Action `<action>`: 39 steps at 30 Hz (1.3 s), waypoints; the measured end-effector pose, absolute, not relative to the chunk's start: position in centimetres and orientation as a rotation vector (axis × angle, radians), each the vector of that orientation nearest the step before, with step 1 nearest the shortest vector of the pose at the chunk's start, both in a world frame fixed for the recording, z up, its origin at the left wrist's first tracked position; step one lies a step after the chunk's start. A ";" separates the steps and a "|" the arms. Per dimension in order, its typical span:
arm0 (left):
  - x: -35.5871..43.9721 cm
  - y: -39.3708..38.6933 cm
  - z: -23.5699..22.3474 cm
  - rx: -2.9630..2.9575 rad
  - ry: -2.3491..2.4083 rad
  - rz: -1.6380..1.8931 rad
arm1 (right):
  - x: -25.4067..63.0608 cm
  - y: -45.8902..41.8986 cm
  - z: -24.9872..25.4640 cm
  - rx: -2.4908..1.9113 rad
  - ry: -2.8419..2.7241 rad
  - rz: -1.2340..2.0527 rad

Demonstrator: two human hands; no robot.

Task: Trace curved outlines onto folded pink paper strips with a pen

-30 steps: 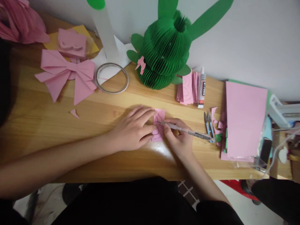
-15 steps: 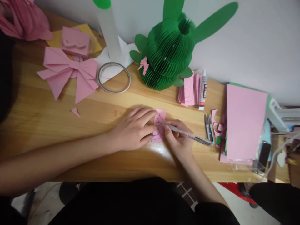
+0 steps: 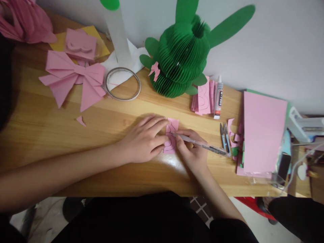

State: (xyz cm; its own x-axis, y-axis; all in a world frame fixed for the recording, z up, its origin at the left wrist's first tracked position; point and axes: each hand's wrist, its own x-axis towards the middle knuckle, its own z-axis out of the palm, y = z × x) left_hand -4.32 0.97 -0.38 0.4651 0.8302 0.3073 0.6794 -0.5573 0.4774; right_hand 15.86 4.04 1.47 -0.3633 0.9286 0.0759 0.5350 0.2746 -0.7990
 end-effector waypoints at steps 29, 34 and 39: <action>-4.2 0.9 -0.6 2.373 1.278 0.796 | 15.2 5.4 0.2 -1.186 -2.026 0.920; -4.2 1.0 -0.6 2.384 1.278 0.794 | 15.2 5.3 0.1 -1.166 -2.006 0.917; -4.3 0.9 -0.5 2.355 1.284 0.752 | 15.4 5.3 -0.2 -1.175 -1.994 0.923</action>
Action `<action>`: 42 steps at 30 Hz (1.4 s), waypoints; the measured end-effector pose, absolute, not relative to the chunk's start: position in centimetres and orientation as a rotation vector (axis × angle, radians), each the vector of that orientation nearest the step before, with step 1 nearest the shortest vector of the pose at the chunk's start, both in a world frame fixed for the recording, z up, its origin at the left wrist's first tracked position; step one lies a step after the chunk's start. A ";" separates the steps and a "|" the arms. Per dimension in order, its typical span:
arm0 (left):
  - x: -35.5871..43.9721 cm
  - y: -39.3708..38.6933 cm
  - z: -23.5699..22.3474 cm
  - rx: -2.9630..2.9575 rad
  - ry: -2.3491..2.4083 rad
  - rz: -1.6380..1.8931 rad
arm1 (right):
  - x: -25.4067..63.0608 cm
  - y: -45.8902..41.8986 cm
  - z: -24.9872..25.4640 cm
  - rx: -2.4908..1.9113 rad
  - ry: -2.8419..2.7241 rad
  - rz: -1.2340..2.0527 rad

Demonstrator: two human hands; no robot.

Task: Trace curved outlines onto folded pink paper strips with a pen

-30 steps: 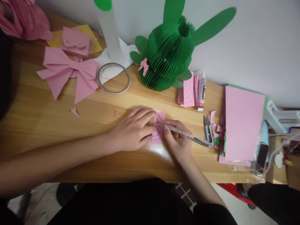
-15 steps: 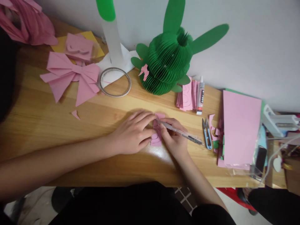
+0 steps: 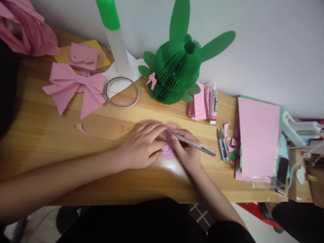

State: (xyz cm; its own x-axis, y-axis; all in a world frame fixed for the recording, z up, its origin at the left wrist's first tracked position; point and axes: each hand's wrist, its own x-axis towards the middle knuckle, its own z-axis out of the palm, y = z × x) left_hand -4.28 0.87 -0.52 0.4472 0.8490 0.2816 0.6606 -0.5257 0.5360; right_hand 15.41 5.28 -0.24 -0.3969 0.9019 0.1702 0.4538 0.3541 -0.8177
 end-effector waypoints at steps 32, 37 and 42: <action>-4.9 1.1 -0.9 2.441 1.251 0.745 | 17.9 0.0 1.1 -1.248 -2.055 0.735; -4.9 1.1 -1.0 2.449 1.240 0.751 | 17.8 -0.5 0.2 -1.137 -2.228 0.515; -5.0 1.1 -0.9 2.454 1.225 0.721 | 17.4 -1.4 -0.7 -1.096 -2.385 0.179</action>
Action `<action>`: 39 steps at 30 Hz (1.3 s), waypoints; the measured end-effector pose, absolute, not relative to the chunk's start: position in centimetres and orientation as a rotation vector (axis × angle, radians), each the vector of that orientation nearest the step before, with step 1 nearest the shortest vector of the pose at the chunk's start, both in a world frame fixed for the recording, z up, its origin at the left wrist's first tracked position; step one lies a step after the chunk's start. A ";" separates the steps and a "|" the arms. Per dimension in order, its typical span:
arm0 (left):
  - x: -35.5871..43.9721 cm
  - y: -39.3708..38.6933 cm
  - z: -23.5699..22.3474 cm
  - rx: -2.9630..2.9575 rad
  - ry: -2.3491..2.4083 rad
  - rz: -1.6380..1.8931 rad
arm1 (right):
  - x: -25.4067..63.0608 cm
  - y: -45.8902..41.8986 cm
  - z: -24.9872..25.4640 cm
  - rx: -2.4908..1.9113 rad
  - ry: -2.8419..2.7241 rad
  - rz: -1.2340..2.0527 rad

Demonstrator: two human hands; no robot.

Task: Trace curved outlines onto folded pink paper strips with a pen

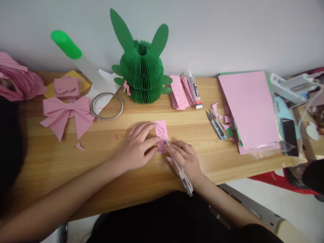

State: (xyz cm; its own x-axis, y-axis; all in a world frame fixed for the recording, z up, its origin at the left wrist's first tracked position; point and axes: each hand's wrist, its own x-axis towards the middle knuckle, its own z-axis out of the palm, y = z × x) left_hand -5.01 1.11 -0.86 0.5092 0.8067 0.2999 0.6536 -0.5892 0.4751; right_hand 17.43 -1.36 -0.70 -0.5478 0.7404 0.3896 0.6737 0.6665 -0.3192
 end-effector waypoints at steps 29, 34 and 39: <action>-7.3 0.2 -0.6 2.681 0.932 0.349 | 16.4 -1.2 -0.3 -1.140 -2.351 0.098; -7.9 0.2 -0.9 2.663 0.874 0.381 | 16.8 -1.2 -0.4 -1.138 -2.370 0.145; -8.0 0.4 -0.9 2.636 0.879 0.380 | 17.2 -1.0 -0.4 -1.119 -2.365 0.184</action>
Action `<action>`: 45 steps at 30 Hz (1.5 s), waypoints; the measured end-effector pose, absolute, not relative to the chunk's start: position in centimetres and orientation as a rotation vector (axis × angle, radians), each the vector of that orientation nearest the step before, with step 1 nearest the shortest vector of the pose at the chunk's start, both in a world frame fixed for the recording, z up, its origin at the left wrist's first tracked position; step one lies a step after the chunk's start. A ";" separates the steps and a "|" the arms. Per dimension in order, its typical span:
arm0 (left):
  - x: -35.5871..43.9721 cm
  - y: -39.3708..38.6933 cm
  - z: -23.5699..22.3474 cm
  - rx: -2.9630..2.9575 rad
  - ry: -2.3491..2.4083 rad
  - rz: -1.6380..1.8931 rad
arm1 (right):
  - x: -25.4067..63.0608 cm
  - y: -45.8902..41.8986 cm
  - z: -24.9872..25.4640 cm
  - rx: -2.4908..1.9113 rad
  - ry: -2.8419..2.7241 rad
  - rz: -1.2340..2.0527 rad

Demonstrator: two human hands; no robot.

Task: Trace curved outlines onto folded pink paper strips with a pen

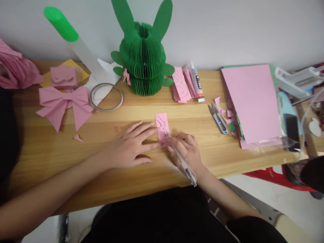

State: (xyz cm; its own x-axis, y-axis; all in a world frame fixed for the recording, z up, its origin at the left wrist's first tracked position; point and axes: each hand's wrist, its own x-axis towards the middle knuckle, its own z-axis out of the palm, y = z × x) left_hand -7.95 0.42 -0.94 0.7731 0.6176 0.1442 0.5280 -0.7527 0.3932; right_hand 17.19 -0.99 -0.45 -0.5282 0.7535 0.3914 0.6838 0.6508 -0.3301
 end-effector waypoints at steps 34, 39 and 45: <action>-7.9 0.5 -0.7 2.528 0.919 0.343 | 15.5 2.3 0.6 -1.220 -1.939 0.907; -8.0 0.5 -0.6 2.480 0.928 0.366 | 15.5 2.4 0.5 -1.219 -1.958 0.891; -8.0 0.4 -0.6 2.466 0.933 0.382 | 15.5 2.5 0.5 -1.213 -1.963 0.898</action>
